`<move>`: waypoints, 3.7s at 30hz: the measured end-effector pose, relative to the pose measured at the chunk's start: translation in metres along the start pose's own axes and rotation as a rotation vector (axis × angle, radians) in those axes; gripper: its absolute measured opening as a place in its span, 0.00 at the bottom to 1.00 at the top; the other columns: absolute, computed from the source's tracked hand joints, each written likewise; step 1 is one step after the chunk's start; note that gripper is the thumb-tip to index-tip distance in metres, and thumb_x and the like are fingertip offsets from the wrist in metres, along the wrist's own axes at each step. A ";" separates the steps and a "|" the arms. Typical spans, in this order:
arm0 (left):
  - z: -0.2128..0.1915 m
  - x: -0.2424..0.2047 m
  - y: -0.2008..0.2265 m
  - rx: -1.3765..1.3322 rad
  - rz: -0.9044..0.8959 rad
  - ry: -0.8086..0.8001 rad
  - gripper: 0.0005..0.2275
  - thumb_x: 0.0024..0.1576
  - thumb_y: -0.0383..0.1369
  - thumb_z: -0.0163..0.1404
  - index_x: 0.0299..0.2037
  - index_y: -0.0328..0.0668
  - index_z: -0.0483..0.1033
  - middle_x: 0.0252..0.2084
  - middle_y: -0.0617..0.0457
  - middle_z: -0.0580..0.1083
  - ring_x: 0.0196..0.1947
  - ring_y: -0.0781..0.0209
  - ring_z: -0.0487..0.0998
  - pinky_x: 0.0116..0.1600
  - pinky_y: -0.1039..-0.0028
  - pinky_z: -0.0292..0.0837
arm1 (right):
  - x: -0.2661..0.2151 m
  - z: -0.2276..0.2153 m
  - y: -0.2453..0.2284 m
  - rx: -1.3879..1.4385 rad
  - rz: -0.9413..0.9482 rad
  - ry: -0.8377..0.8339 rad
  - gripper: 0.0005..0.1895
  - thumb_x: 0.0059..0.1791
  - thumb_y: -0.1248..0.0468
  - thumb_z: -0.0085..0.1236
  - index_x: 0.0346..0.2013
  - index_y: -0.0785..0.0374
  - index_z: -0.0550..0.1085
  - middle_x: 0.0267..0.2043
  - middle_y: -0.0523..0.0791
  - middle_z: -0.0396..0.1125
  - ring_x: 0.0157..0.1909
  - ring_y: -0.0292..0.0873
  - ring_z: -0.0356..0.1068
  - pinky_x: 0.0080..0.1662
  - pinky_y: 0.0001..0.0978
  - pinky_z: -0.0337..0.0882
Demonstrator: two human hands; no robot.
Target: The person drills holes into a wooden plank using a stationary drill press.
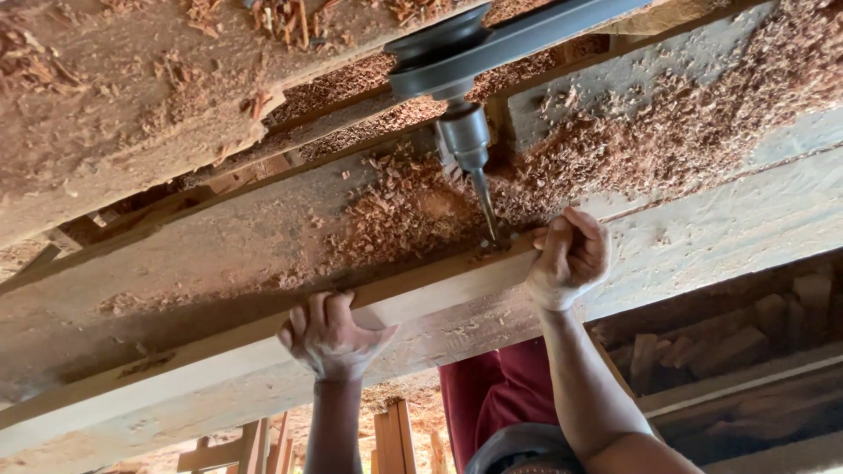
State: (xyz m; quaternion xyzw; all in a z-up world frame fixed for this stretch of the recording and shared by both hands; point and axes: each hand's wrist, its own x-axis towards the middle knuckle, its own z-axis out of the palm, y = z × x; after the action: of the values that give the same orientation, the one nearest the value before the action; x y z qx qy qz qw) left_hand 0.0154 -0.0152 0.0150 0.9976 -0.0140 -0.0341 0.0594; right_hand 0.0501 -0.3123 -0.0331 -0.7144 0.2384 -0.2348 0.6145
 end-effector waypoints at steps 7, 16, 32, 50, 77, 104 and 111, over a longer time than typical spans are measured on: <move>0.015 -0.010 -0.010 -0.006 0.021 0.039 0.33 0.51 0.75 0.35 0.31 0.54 0.74 0.31 0.57 0.69 0.34 0.57 0.67 0.46 0.64 0.54 | 0.000 -0.006 0.018 0.101 -0.106 -0.037 0.11 0.56 0.78 0.51 0.50 0.65 0.75 0.36 0.44 0.71 0.27 0.31 0.67 0.28 0.21 0.71; 0.008 -0.002 -0.008 0.017 0.054 0.052 0.34 0.51 0.75 0.33 0.30 0.53 0.73 0.30 0.57 0.69 0.33 0.58 0.67 0.46 0.64 0.54 | -0.002 -0.003 0.013 0.027 -0.090 0.010 0.09 0.56 0.77 0.54 0.49 0.65 0.75 0.37 0.44 0.71 0.27 0.32 0.66 0.26 0.18 0.68; -0.004 0.015 -0.003 0.012 0.033 0.014 0.32 0.47 0.75 0.45 0.33 0.55 0.75 0.32 0.58 0.71 0.35 0.58 0.70 0.47 0.64 0.55 | -0.001 -0.004 0.016 -0.013 -0.052 0.023 0.10 0.56 0.78 0.53 0.49 0.66 0.76 0.37 0.43 0.71 0.26 0.30 0.65 0.28 0.17 0.66; 0.011 0.006 -0.011 0.044 0.022 0.023 0.33 0.49 0.75 0.39 0.30 0.56 0.76 0.32 0.58 0.73 0.34 0.59 0.70 0.47 0.64 0.56 | -0.001 -0.008 0.025 0.038 -0.109 -0.003 0.12 0.56 0.77 0.52 0.51 0.63 0.76 0.41 0.44 0.73 0.28 0.31 0.66 0.27 0.18 0.69; 0.020 0.024 -0.006 0.020 -0.008 0.179 0.34 0.54 0.74 0.31 0.28 0.53 0.71 0.29 0.56 0.72 0.29 0.60 0.68 0.43 0.64 0.59 | 0.031 0.015 0.016 -0.071 -0.107 -0.054 0.09 0.60 0.72 0.50 0.52 0.63 0.75 0.34 0.39 0.69 0.25 0.28 0.60 0.24 0.19 0.62; 0.007 0.011 -0.020 0.054 0.210 0.117 0.32 0.43 0.75 0.50 0.29 0.54 0.73 0.30 0.58 0.70 0.32 0.60 0.68 0.44 0.64 0.58 | -0.022 -0.023 0.008 0.002 -0.072 -0.097 0.08 0.59 0.74 0.52 0.49 0.62 0.75 0.34 0.39 0.69 0.25 0.25 0.58 0.25 0.16 0.60; 0.000 0.016 -0.019 0.038 0.104 0.001 0.29 0.36 0.68 0.60 0.33 0.57 0.75 0.34 0.59 0.71 0.38 0.57 0.70 0.49 0.63 0.57 | -0.015 -0.005 0.002 0.047 0.027 -0.041 0.08 0.59 0.77 0.50 0.50 0.65 0.74 0.35 0.40 0.68 0.25 0.27 0.59 0.27 0.17 0.60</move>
State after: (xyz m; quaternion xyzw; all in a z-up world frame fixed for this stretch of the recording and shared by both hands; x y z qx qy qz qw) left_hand 0.0318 0.0034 0.0114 0.9964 -0.0663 -0.0304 0.0421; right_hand 0.0351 -0.3072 -0.0348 -0.7010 0.2300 -0.2174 0.6391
